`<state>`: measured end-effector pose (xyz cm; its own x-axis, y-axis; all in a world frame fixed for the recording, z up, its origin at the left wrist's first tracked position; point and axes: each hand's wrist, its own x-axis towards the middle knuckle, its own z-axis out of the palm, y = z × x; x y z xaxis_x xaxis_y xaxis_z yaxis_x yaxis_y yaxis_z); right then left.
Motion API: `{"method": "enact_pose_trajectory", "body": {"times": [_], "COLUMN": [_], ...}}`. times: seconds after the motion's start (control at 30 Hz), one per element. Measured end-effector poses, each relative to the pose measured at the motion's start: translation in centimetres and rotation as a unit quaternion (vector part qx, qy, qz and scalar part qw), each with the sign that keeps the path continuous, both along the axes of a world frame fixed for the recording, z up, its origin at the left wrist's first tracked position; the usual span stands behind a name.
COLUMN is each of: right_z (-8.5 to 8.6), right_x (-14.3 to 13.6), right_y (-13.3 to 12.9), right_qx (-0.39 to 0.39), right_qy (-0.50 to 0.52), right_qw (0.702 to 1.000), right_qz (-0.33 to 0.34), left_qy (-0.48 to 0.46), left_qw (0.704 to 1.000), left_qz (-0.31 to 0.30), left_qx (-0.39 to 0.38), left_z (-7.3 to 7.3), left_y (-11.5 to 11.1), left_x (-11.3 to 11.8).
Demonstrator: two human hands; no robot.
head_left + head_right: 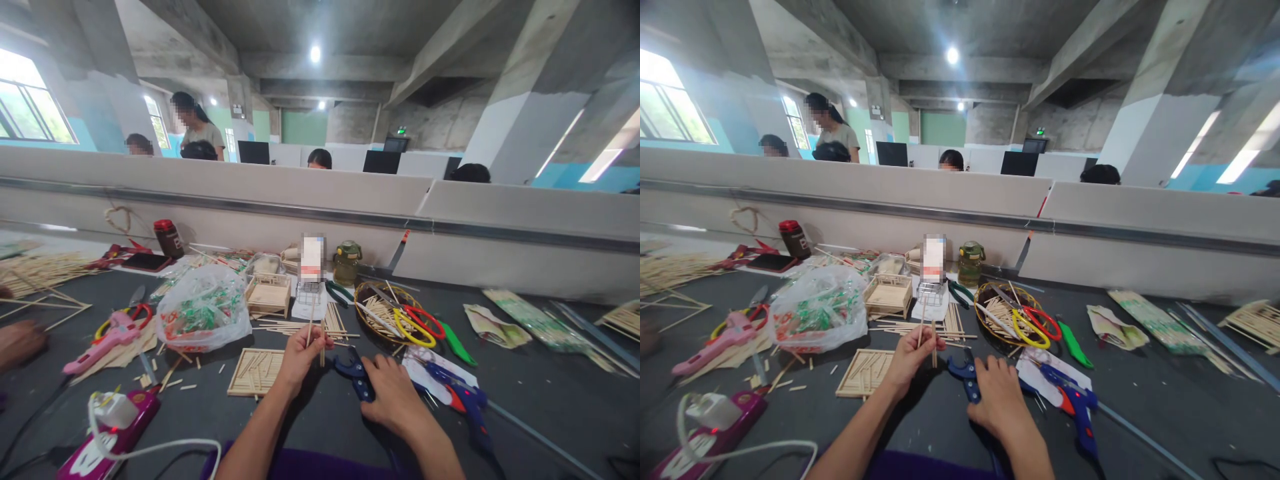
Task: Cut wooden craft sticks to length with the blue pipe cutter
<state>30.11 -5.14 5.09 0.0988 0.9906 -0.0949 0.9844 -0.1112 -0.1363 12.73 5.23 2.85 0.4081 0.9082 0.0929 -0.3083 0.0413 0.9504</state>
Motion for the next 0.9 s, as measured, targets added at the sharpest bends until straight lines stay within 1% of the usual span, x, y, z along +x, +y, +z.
{"method": "enact_pose_trajectory", "body": {"times": [0.07,0.17,0.33,0.47,0.53,0.67,0.77,0.83,0.9], "right_z": [0.1,0.2,-0.1,-0.8,-1.0,-0.3,0.1,0.1,-0.1], "right_x": [-0.2,-0.3,-0.7,-0.4,-0.4,-0.4,0.1,0.6,1.0], "right_y": [0.0,0.0,-0.3,-1.1,-1.5,-1.5,-1.1,-0.8,-0.4], "right_qx": [0.015,0.016,0.005,-0.032,-0.026,0.000,0.051,0.122,0.204], "right_qy": [-0.011,-0.013,-0.009,0.014,0.004,-0.016,-0.005,0.006,0.017], "right_qw": [1.000,1.000,1.000,0.998,0.998,0.999,0.998,0.991,0.978], "right_qz": [0.005,0.013,0.002,-0.049,-0.064,-0.035,-0.042,-0.048,-0.032], "left_qy": [0.007,0.021,0.028,0.019,0.013,-0.002,0.001,0.009,0.015], "left_qw": [1.000,0.999,0.999,0.999,0.999,0.998,0.996,0.996,0.996], "left_qz": [-0.020,-0.022,-0.015,0.001,-0.002,-0.005,-0.003,-0.003,-0.010], "left_qx": [0.009,0.011,-0.018,-0.042,-0.048,-0.069,-0.087,-0.088,-0.087], "left_z": [-0.7,-1.1,-1.1,-1.4,-1.4,-1.1,-0.7,-0.4,-0.2], "left_y": [0.1,0.1,-0.2,-0.2,-0.2,-0.2,0.0,0.1,0.2], "left_x": [0.0,0.0,0.2,0.5,0.6,0.5,0.1,-0.3,-0.5]}}
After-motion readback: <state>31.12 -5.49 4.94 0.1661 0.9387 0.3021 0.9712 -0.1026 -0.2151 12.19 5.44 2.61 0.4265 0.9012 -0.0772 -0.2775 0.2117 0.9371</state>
